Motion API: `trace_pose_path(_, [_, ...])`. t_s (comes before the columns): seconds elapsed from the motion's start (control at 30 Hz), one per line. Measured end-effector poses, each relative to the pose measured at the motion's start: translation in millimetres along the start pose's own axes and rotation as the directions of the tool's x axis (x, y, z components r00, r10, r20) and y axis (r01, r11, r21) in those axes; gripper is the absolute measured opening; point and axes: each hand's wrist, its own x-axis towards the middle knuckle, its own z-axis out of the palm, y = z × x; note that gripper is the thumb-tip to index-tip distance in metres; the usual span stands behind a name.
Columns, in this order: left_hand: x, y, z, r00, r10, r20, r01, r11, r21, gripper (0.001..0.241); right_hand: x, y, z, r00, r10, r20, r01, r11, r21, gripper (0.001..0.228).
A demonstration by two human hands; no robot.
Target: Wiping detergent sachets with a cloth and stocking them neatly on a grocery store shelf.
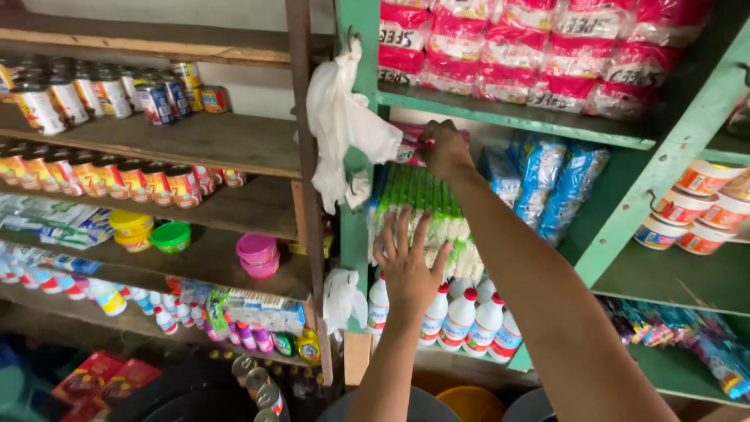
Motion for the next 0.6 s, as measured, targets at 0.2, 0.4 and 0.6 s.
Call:
trace_pose_path(0.2, [1.3, -9.9, 6.2, 0.999, 0.041, 0.030, -0.043, 0.998, 0.056, 0.057, 18.7, -2.3, 26.8, 0.998, 0.059, 0.027, -0.057, 0.996, -0.064, 0.032])
trace_pose_path(0.4, [-1.1, -10.0, 11.7, 0.997, 0.039, 0.063, -0.044, 0.996, 0.077, 0.057, 11.7, 24.4, 46.6, 0.991, -0.046, -0.130, 0.045, 0.999, -0.012, 0.034])
trace_pose_path(0.6, [-6.4, -14.2, 12.4, 0.996, 0.054, 0.069, -0.060, 0.995, 0.084, 0.057, 3.2, 9.2, 41.4, 0.987, 0.008, -0.158, -0.002, 0.999, 0.034, 0.034])
